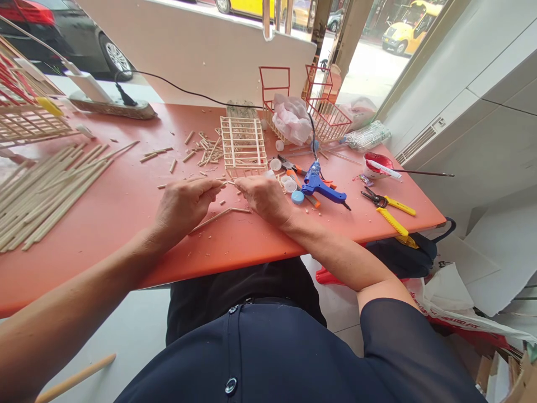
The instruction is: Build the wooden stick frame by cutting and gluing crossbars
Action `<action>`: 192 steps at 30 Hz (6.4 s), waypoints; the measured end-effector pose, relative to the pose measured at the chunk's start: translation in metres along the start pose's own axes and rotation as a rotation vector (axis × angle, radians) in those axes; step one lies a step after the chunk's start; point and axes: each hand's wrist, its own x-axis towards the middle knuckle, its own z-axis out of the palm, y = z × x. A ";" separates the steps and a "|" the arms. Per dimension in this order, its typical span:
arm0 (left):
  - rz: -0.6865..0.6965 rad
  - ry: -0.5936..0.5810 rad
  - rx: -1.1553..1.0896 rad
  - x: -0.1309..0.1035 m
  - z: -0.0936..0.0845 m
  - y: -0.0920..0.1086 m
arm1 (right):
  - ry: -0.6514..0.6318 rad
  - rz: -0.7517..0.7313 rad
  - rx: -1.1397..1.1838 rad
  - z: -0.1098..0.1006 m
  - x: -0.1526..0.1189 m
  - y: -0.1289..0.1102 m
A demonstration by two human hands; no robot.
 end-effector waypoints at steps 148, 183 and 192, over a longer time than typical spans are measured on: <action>-0.011 -0.016 0.025 0.001 -0.002 0.003 | -0.045 0.028 -0.019 -0.003 -0.001 -0.005; -0.058 0.083 -0.070 0.002 -0.009 0.010 | 0.002 0.003 0.029 -0.004 0.000 -0.011; -0.052 0.084 -0.050 0.003 -0.010 0.012 | -0.006 -0.012 0.055 -0.006 0.000 -0.015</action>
